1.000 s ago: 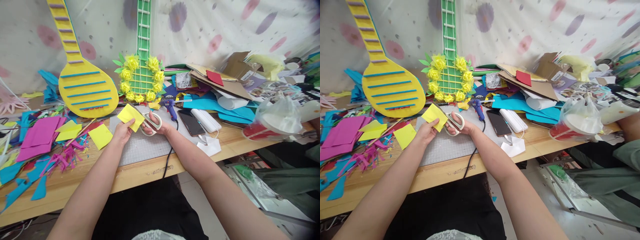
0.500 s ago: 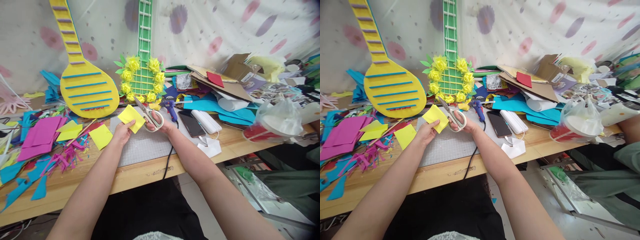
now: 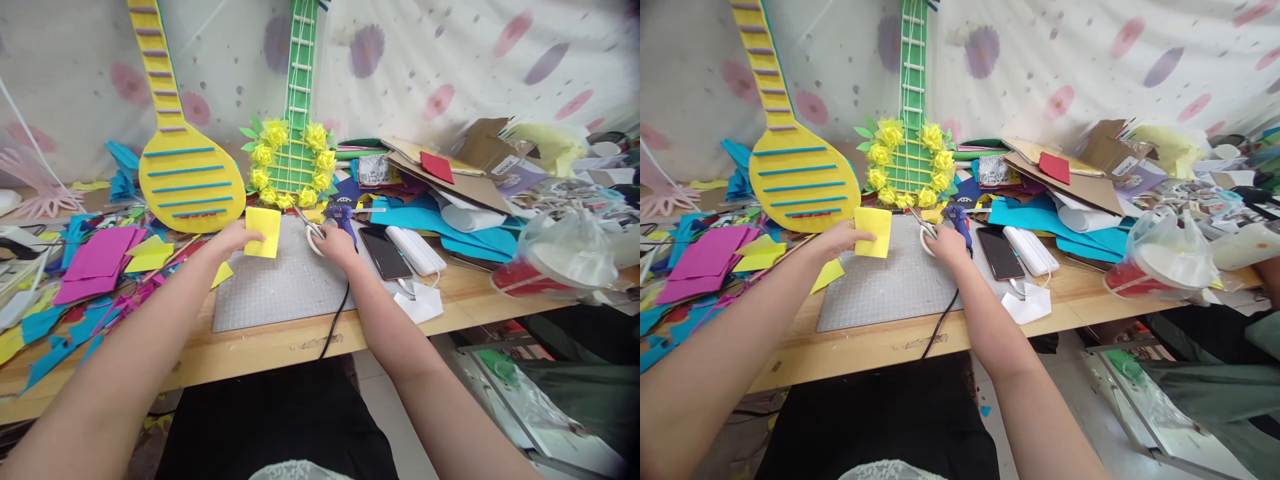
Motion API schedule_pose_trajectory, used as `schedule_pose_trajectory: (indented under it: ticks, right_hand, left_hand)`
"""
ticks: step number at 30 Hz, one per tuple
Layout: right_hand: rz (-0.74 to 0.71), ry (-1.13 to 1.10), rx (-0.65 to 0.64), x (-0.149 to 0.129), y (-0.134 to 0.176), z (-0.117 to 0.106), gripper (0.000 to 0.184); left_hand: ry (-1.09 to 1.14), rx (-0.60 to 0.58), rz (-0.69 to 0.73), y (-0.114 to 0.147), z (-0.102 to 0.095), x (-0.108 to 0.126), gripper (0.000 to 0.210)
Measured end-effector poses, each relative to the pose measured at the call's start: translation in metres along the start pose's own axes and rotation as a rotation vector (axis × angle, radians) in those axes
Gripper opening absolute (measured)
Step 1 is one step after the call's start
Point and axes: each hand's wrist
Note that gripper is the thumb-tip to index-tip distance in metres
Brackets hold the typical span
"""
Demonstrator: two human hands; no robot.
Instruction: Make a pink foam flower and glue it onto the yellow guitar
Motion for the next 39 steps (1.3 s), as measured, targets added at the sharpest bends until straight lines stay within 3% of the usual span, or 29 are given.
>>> schedule_pose_trajectory:
  ticks: [5, 7, 9, 13, 15, 17, 20, 22, 24, 28, 31, 34, 39]
  right_hand:
    - [-0.078, 0.123, 0.029, -0.009, 0.007, 0.003, 0.035]
    - [-0.121, 0.165, 0.047, -0.009, 0.007, 0.005, 0.034]
    - [-0.147, 0.175, 0.05, -0.007, 0.005, 0.007, 0.033]
    - [-0.136, 0.024, 0.119, -0.004, 0.002, 0.009, 0.032]
    - [-0.12, -0.236, 0.197, -0.007, 0.001, 0.01, 0.031]
    - [-0.097, -0.651, 0.152, -0.013, 0.004, 0.01, 0.032]
    - [-0.029, -1.27, -0.244, -0.025, 0.011, 0.013, 0.038]
    - [-0.004, -1.495, -0.498, -0.032, 0.016, 0.016, 0.038]
    - [-0.012, -1.59, -0.6, -0.036, 0.019, 0.019, 0.039]
    - [0.022, -1.599, -0.546, -0.036, 0.019, 0.024, 0.051]
    - [0.065, -1.581, -0.49, -0.034, 0.017, 0.025, 0.046]
    - [0.091, -1.572, -0.484, -0.033, 0.016, 0.024, 0.044]
    - [0.112, -1.453, -0.505, -0.032, 0.015, 0.025, 0.032]
  left_hand:
    - [-0.392, -0.061, -0.018, -0.006, -0.017, 0.015, 0.03]
    - [-0.498, -0.05, 0.104, -0.005, -0.019, 0.016, 0.027]
    - [-0.639, 0.064, 0.381, -0.002, -0.018, 0.015, 0.022]
    - [-0.895, 0.334, 1.111, 0.003, -0.013, 0.002, 0.015]
    - [-0.934, 0.334, 1.383, 0.005, -0.011, -0.006, 0.018]
    - [-0.934, 0.295, 1.537, 0.005, -0.01, -0.011, 0.02]
    - [-0.912, 0.235, 1.604, 0.006, -0.006, -0.015, 0.021]
    - [-0.903, 0.216, 1.606, 0.006, -0.004, -0.017, 0.022]
    - [-0.902, 0.228, 1.615, 0.006, -0.003, -0.019, 0.021]
    - [-0.9, 0.248, 1.605, 0.003, 0.0, -0.029, 0.02]
    - [-0.883, 0.31, 1.562, 0.0, -0.002, -0.036, 0.018]
    - [-0.886, 0.366, 1.607, 0.0, -0.007, -0.038, 0.014]
    - [-0.907, 0.235, 1.61, 0.008, -0.013, -0.032, 0.015]
Point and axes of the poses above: each hand's wrist, its own y-axis away from the middle knuckle, its own z-axis out of the palm, x = y × z, and after that the axes turned 5 degrees about x, right-handed
